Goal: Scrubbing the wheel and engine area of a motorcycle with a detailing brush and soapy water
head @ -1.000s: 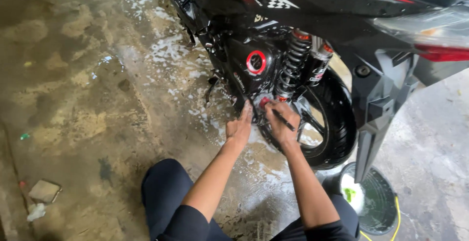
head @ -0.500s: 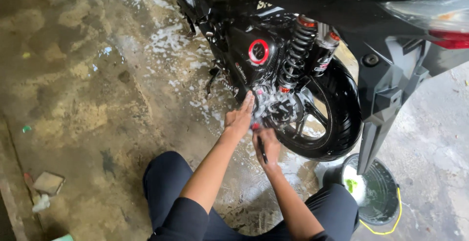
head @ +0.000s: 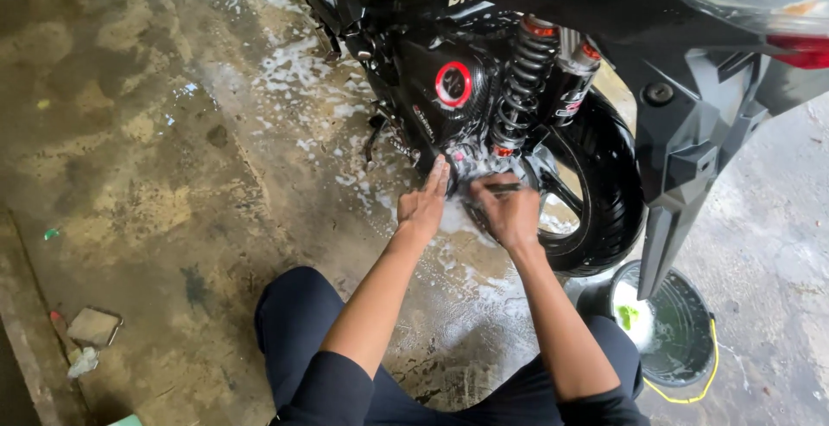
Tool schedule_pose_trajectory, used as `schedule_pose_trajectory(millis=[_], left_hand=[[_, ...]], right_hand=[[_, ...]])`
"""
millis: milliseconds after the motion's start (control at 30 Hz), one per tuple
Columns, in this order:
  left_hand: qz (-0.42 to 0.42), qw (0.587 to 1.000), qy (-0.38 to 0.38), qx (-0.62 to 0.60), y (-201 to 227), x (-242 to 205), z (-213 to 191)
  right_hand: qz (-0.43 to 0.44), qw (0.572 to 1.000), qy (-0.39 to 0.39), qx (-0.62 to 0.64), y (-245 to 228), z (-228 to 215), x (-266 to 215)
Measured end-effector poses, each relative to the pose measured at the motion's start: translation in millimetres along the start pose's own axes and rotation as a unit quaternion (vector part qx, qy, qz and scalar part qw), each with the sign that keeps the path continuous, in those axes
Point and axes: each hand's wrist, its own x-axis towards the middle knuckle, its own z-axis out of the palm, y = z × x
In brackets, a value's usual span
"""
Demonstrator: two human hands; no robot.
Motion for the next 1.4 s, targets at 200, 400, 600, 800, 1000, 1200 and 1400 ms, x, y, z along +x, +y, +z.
schedule_pose_trajectory(millis=[200,400,600,800,1000,1200,1400], left_hand=[[-0.003,1.000,0.001,-0.002,3,-8,-4],[-0.006,1.000,-0.003,-0.016,11,-23,-19],[-0.008,1.000,0.008,-0.013,9,-12,-9],[-0.008,1.000,0.014,-0.006,7,-11,-2],[-0.004,1.000,0.018,-0.003,11,-17,-6],[0.002,1.000,0.014,-0.017,10,-29,-17],[0.001,1.000,0.013,-0.003,6,-17,-11]], right_hand=[[-0.185,0.975,0.118,0.028,27,20,-20],[-0.132,0.981,0.135,-0.038,56,69,-95],[-0.134,0.988,-0.026,0.072,65,53,-92],[-0.139,0.983,-0.001,0.123,45,2,-29],[-0.170,0.979,0.054,0.094,70,45,-47],[-0.100,0.995,-0.011,0.003,46,57,-123],[-0.138,0.988,-0.064,-0.003,70,41,-68]])
